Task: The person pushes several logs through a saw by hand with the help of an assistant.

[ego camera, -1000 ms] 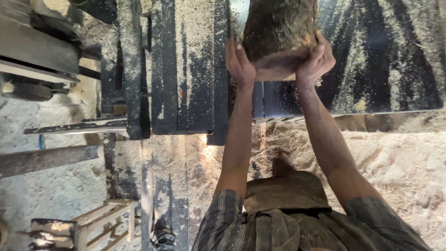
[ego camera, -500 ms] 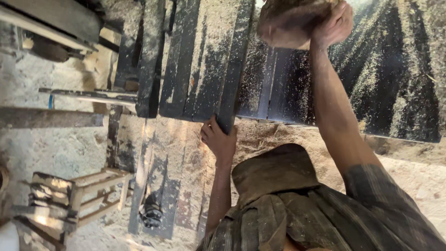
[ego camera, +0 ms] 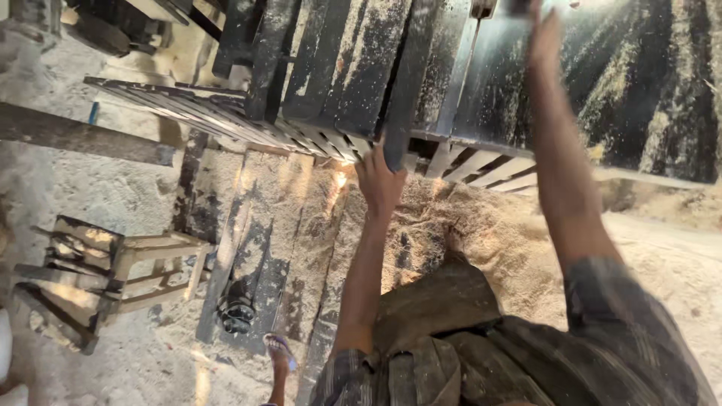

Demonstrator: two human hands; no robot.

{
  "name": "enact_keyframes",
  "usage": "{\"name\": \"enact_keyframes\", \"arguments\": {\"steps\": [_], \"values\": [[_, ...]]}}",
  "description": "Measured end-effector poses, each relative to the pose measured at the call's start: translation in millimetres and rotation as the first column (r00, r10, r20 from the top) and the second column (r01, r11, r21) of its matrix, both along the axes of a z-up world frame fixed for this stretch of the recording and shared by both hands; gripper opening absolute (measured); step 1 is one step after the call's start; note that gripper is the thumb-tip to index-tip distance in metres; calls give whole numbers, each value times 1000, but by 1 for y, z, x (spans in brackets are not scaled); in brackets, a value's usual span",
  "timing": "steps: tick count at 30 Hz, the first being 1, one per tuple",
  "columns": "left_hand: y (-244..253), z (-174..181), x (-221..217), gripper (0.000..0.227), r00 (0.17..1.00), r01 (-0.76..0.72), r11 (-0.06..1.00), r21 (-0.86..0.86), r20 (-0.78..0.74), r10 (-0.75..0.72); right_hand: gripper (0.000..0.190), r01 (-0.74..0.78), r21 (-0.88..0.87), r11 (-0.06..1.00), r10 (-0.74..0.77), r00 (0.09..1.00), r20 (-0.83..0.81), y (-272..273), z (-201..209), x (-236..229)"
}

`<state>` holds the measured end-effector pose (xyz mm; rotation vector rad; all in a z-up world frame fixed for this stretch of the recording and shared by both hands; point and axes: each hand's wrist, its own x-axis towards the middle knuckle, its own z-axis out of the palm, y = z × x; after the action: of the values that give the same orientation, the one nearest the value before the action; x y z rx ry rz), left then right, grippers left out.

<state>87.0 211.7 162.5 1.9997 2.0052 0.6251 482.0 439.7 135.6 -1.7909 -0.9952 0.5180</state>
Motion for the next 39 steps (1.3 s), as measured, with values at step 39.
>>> {"name": "enact_keyframes", "arguments": {"steps": [39], "values": [[27,-55,167,103,59,637,435,-636,603,796,69,-306,-183,934,268,941,-205,-219,115,7]]}}
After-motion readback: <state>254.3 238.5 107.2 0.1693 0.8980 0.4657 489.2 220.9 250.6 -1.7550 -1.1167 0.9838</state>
